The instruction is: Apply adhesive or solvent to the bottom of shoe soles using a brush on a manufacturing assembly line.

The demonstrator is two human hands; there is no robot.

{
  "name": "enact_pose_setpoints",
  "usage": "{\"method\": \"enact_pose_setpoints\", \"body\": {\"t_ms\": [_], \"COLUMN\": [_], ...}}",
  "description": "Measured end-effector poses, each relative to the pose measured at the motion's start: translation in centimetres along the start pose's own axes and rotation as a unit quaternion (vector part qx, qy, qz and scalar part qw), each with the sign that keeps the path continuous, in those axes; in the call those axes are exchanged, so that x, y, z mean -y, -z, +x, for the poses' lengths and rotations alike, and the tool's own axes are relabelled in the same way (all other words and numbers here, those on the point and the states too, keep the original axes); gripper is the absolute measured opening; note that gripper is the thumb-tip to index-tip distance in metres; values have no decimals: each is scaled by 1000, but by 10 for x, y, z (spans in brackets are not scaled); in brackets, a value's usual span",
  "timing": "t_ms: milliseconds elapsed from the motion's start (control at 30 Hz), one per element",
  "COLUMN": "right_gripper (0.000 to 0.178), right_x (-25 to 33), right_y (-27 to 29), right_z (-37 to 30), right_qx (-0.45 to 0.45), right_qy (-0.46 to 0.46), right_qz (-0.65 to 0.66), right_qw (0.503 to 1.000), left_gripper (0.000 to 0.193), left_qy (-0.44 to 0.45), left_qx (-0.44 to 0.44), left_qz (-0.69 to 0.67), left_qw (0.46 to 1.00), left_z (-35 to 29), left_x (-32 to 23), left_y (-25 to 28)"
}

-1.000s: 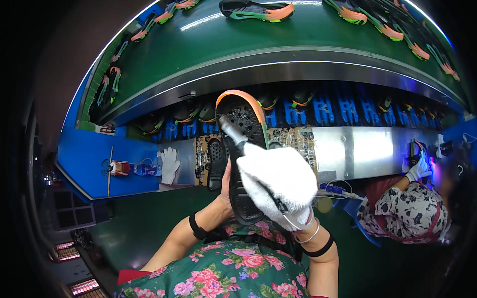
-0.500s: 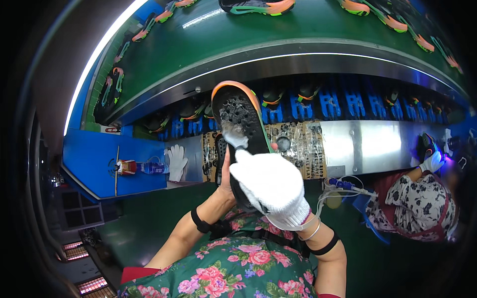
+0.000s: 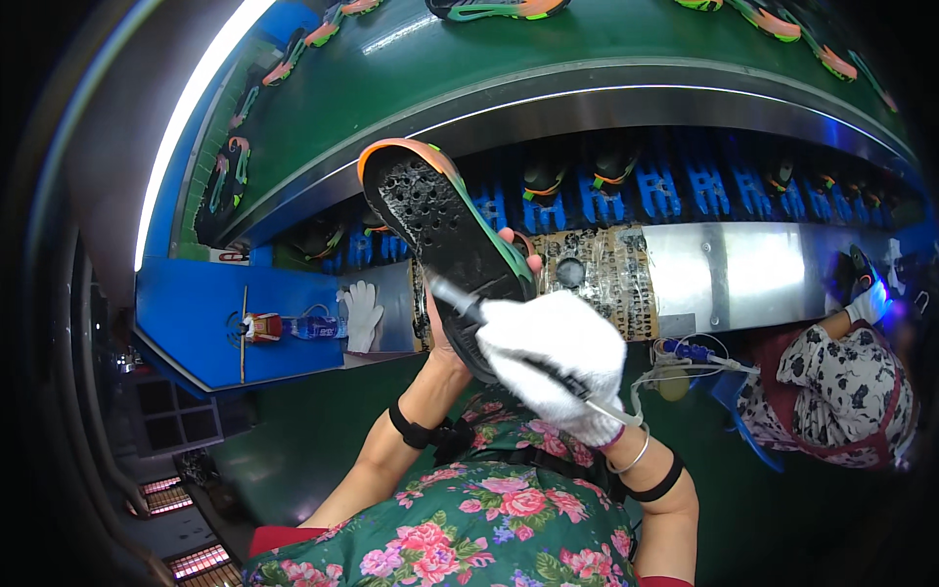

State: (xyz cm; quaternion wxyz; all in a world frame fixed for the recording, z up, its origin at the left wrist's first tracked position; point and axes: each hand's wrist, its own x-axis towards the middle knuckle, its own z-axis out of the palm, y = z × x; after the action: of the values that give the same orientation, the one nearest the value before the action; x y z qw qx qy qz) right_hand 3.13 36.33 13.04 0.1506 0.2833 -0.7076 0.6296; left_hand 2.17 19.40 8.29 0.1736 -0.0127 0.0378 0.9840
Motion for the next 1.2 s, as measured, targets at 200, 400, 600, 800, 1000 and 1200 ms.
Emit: {"method": "enact_pose_setpoints", "body": {"t_ms": [200,400,600,800,1000,1200], "right_gripper": [38,31,24,28,19,23], "right_x": [3,-6,13,2,-8,7], "right_y": [-9,8,9,7,16,13], "right_z": [-9,-14,-16,-29,-31,-45], "right_qx": [77,44,104,77,51,139], "right_qy": [104,-27,7,51,-45,54], "right_qz": [-64,18,69,-9,96,16], "right_qw": [990,998,992,996,993,989], "left_gripper": [103,100,98,101,102,103], "left_qy": [0,-7,22,-11,11,56], "left_qx": [15,10,80,39,39,44], "left_qz": [36,29,24,56,72,108], "left_qw": [999,1000,996,998,997,992], "left_z": [4,10,8,7,-1,-4], "left_x": [-8,-9,-16,-17,-16,-24], "left_y": [0,-1,5,10,7,15]}}
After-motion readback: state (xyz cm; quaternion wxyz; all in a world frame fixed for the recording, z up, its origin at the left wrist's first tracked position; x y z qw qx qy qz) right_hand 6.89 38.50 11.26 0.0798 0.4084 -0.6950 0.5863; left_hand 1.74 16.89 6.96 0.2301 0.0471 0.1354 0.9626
